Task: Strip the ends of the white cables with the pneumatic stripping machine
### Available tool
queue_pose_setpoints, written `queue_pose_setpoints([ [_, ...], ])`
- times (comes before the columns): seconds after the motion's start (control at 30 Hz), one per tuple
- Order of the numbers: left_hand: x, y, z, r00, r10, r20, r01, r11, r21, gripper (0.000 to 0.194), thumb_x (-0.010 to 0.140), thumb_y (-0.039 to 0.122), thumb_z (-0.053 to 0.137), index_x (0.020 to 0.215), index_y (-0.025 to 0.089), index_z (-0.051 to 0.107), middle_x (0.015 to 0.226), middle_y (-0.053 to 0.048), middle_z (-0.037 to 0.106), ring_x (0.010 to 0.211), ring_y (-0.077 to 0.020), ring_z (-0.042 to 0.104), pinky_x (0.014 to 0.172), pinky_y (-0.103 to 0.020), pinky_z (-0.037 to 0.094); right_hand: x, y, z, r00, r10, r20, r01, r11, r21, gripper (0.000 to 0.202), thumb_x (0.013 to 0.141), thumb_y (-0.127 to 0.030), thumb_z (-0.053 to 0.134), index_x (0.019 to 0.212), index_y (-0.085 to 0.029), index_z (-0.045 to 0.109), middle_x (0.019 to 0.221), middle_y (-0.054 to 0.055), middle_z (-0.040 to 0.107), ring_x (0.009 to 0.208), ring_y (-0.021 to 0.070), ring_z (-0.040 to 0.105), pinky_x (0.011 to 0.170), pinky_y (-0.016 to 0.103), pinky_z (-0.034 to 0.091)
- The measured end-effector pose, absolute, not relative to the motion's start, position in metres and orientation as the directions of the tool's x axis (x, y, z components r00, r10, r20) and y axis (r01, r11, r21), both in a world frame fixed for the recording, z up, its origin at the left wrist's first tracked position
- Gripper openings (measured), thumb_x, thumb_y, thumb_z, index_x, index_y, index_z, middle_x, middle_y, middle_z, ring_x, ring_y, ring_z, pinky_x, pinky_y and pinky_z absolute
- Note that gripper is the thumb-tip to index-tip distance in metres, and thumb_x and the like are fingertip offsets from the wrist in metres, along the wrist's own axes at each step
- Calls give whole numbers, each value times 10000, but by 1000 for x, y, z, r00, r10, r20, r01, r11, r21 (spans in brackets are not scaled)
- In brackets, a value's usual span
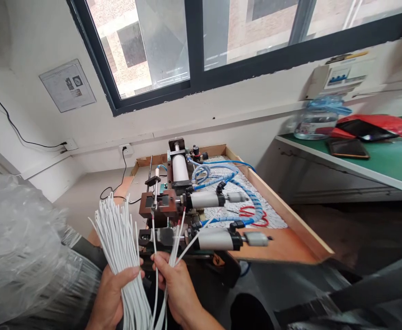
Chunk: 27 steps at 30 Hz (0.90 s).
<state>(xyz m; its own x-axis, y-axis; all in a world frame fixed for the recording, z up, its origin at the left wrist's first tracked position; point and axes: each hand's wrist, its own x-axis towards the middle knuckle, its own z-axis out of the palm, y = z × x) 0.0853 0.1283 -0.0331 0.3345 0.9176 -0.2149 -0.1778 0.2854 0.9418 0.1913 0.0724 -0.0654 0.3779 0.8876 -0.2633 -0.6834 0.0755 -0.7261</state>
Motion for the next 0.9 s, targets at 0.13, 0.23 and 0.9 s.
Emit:
queue_pose_setpoints([
  [0.13,79,131,-37,408,888,-213,-169,303,938,118,527,128,666,637,113,627,524,-10,607,495,-130,542,516,-251,419,193,60,-72,267,945,-189,-692,51,-720,274,619,-388,644,619,-118,598,425,-72,347,393,35,212,400,194,137],
  [0.23,77,130,-39,430,877,-212,-203,323,924,132,528,111,667,649,126,615,508,11,583,461,-117,524,472,-241,399,194,51,-76,153,970,-190,-732,-18,-681,286,577,-385,676,608,-110,605,449,-58,397,375,22,218,392,194,129],
  [0.9,58,81,-33,563,805,-185,-282,398,873,97,539,55,574,589,110,636,526,-7,630,540,-150,568,521,-248,382,150,-11,-93,-189,953,-237,-700,-300,-649,295,506,-365,713,530,-88,614,373,-30,461,304,22,297,346,176,143],
])
